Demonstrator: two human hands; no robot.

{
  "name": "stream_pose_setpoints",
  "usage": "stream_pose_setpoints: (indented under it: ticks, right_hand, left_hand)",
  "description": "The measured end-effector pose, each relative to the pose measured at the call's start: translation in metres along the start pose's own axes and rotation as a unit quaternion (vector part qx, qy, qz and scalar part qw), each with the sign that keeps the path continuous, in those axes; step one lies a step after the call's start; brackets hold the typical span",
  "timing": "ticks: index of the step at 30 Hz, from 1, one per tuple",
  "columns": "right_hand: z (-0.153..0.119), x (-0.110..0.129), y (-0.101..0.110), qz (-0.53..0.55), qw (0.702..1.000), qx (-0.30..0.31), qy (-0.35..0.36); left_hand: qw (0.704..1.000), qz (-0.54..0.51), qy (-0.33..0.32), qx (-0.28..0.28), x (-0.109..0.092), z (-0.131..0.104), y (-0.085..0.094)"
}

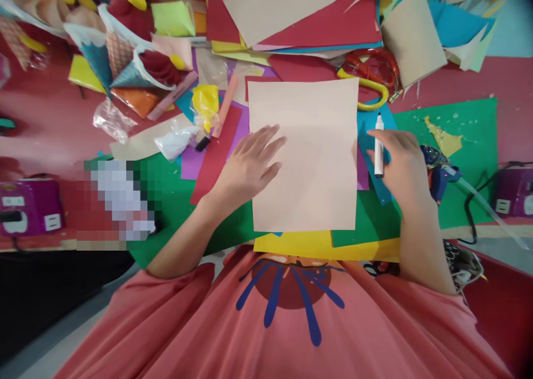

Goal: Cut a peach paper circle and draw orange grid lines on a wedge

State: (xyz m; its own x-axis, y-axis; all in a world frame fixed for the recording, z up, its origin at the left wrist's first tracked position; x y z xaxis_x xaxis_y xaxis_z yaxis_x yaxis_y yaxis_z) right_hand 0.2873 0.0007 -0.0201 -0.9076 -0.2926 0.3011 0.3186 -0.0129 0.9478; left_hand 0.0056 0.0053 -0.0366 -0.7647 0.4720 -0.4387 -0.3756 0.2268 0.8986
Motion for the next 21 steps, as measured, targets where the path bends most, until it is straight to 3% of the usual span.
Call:
stream_pose_setpoints:
  ticks: [6, 12, 15, 21]
  right_hand:
    - [-0.026, -0.001, -0.001, -0.006, 1.0, 0.029, 0.003]
    - [-0.032, 0.027, 0.003, 0.016, 0.999, -0.021, 0.038]
    - [-0.015, 0.038, -0.003, 0.054, 0.998, 0.016, 0.042]
    - [0.047, 0.054, -0.026, 0.049, 0.994, 0.056, 0.074]
  left_hand:
    - [0.999, -0.009, -0.03, 0.014, -0.01, -0.034, 0.004]
    - [0.998, -0.004, -0.053, 0.018, -0.018, -0.047, -0.007]
    - [1.0, -0.007, -0.031, -0.001, -0.009, -0.031, -0.002]
    - [1.0, 0.016, -0.002, -0.012, -0.003, 0.041, -0.004]
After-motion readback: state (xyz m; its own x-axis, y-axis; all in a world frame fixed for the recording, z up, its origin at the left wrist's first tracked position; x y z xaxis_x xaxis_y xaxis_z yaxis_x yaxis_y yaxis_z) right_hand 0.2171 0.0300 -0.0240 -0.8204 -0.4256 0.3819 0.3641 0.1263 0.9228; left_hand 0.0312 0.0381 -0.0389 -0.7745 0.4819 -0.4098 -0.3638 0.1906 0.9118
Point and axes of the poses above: each hand's wrist, its own z-axis towards the middle knuckle, its own y-axis out of the back of the hand, x = y × z, the point moved 5 cm from there along z, towards the middle knuckle, and after that the axes turned 3 degrees about y, right-handed, at the moved point
